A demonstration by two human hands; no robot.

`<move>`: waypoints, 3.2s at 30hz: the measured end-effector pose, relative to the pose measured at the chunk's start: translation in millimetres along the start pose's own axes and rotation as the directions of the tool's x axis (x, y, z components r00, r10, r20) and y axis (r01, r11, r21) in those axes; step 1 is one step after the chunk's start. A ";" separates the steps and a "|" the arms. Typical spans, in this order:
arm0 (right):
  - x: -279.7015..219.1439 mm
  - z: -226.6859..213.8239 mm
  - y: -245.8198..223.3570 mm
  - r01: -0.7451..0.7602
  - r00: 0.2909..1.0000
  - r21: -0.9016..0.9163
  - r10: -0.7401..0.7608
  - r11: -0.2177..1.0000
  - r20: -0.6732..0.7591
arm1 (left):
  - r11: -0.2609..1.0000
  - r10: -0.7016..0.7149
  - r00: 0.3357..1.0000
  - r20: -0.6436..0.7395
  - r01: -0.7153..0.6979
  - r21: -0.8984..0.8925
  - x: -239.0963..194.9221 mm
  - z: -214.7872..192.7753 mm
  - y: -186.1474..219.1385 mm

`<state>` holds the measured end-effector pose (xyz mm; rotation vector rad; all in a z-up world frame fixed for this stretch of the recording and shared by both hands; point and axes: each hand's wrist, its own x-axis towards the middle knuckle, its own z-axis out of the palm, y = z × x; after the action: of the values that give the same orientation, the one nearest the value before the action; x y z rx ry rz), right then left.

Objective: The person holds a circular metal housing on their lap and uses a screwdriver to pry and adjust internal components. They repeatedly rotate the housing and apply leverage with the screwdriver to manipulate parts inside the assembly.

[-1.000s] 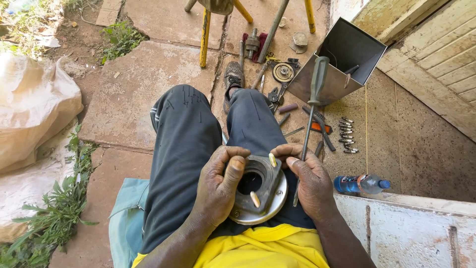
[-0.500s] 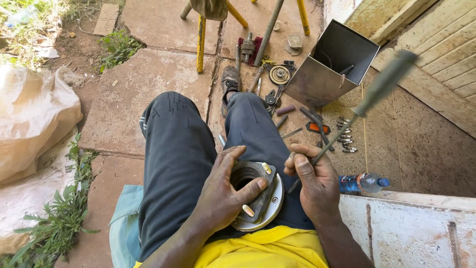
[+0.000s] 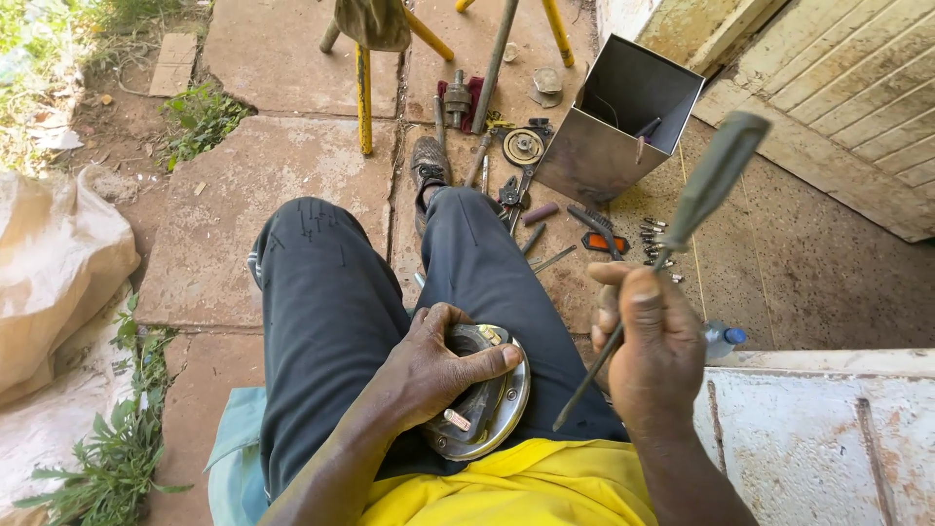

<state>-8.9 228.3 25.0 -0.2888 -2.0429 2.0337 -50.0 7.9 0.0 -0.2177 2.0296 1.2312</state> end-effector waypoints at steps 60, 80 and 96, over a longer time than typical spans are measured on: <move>-69.7 -41.6 -11.0 0.442 0.794 -0.253 -0.245 0.861 0.556 | 0.299 0.050 0.951 -0.305 -0.306 -0.904 42.3 3.5 -23.4; -18.3 -68.2 -15.0 0.361 0.573 -0.328 0.070 0.873 0.816 | 0.559 0.218 0.906 -0.362 -0.420 -0.714 44.9 8.9 -30.9; -59.0 -48.3 -10.0 0.477 0.779 -0.208 -0.301 0.854 0.551 | 0.566 0.125 0.933 -0.337 -0.347 -0.748 49.0 6.3 -30.1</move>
<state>62.4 255.9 33.0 0.6478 -2.4805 1.5934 -66.9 8.1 -55.3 -0.5607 1.5638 2.3695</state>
